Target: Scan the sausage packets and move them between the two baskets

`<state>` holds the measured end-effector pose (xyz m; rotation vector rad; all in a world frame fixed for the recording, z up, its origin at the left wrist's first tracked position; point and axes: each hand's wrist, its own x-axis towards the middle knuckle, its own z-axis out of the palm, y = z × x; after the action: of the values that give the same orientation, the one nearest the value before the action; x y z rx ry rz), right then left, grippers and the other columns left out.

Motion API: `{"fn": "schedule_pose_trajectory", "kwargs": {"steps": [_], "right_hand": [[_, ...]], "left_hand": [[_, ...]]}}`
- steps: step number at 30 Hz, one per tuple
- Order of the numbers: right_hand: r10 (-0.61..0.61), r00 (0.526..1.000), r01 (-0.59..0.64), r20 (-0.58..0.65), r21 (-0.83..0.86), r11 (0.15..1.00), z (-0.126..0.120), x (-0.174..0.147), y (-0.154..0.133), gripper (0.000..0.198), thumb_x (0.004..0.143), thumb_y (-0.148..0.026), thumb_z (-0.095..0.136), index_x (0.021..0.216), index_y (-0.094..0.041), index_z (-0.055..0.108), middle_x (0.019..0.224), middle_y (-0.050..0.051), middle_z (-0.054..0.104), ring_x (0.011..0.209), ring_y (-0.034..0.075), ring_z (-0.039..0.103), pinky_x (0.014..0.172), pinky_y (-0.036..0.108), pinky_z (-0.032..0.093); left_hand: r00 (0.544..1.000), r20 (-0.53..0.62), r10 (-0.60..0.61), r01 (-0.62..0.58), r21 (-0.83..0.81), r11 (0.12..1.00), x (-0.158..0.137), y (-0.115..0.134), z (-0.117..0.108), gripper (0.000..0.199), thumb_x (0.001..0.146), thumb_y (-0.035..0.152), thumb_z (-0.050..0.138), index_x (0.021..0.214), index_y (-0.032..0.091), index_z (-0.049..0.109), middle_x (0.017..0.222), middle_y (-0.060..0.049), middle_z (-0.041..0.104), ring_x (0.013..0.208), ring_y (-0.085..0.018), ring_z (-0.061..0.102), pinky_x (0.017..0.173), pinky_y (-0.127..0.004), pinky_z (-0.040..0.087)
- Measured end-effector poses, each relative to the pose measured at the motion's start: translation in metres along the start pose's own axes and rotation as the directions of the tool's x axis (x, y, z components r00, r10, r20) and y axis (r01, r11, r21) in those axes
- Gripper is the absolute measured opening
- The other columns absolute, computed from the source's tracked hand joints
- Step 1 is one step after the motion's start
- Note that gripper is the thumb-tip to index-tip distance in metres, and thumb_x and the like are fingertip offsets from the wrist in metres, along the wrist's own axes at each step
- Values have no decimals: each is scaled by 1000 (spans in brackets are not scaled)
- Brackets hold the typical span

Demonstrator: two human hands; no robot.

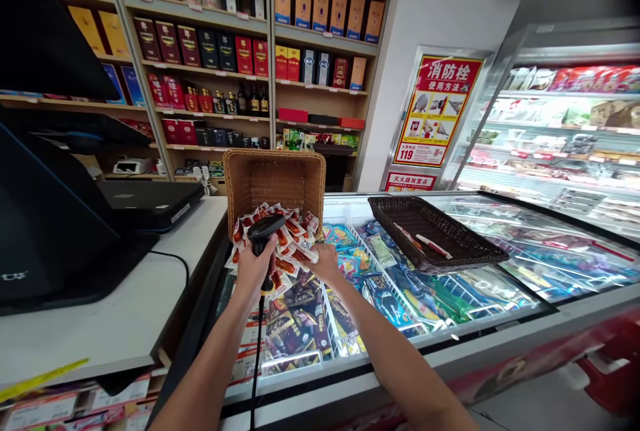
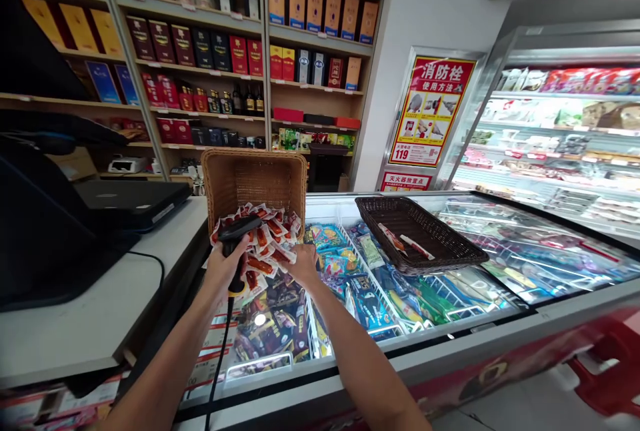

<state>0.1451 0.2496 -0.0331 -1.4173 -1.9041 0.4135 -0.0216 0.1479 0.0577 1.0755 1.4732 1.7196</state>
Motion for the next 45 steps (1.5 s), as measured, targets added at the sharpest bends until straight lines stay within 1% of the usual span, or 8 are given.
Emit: {"fn": "schedule_pose_trajectory", "kwargs": {"steps": [3, 7, 11, 14, 18, 31, 41, 45], "right_hand": [[-4, 1000, 5, -12, 94, 996, -7, 3, -3, 27, 78, -31, 77, 104, -24, 71, 96, 4, 75, 103, 30, 70, 96, 45, 51], [31, 994, -1, -104, 276, 961, -24, 10, 2, 20, 76, -27, 68, 97, -25, 67, 91, 1, 76, 84, 26, 70, 80, 37, 53], [168, 962, -58, -218, 435, 899, -40, 18, 14, 27, 72, -38, 71, 94, -23, 63, 90, 4, 75, 82, 27, 70, 76, 36, 54], [235, 931, -65, -279, 507, 860, -50, 19, 16, 44, 74, -41, 70, 112, -21, 62, 100, 8, 75, 88, 27, 70, 80, 37, 55], [177, 921, -5, -348, 443, 897, -64, 15, 9, 58, 81, -37, 64, 136, -21, 55, 121, 11, 72, 99, 26, 69, 89, 37, 54], [-33, 878, 163, -477, 234, 959, -81, 7, -15, 34, 90, -28, 55, 122, -23, 64, 127, 10, 71, 120, 26, 64, 109, 40, 47], [-115, 800, 280, -589, 197, 940, -72, 10, -8, 28, 93, -27, 59, 119, -21, 66, 120, 10, 73, 111, 25, 66, 101, 40, 52], [-129, 800, 295, -587, 196, 935, -71, 10, -7, 28, 92, -27, 61, 118, -20, 67, 119, 10, 73, 109, 25, 67, 101, 40, 52]], "left_hand": [[999, 16, -43, 44, -41, 998, 2, -5, -1, 52, 68, 65, 80, 75, 22, 53, 51, 6, 54, 39, -10, 46, 39, -23, 34], [998, 29, -58, 60, -53, 997, 3, -8, -1, 50, 70, 65, 79, 76, 22, 55, 53, 5, 55, 40, -10, 47, 40, -24, 35], [995, 55, -82, 84, -45, 995, 1, -9, 1, 50, 70, 64, 81, 73, 22, 54, 54, 5, 55, 40, -11, 47, 41, -25, 37], [993, 85, -75, 80, -52, 995, -1, -11, 5, 52, 67, 64, 83, 73, 22, 53, 54, 5, 55, 40, -10, 47, 40, -25, 37], [989, 132, -63, 63, 6, 998, -4, -11, 9, 53, 69, 67, 81, 76, 22, 55, 51, 4, 54, 39, -11, 46, 40, -24, 37], [981, 185, 55, -106, 279, 954, -12, -12, 11, 50, 75, 69, 74, 70, 23, 55, 47, 2, 56, 42, -15, 51, 44, -26, 38], [971, 233, 51, -145, 408, 901, -25, 11, 14, 53, 72, 76, 61, 64, 25, 49, 43, 2, 53, 41, -17, 51, 48, -28, 39], [967, 246, 63, -167, 430, 887, -24, 9, 15, 55, 73, 79, 57, 64, 26, 50, 43, 1, 54, 42, -19, 54, 51, -30, 40]]}}
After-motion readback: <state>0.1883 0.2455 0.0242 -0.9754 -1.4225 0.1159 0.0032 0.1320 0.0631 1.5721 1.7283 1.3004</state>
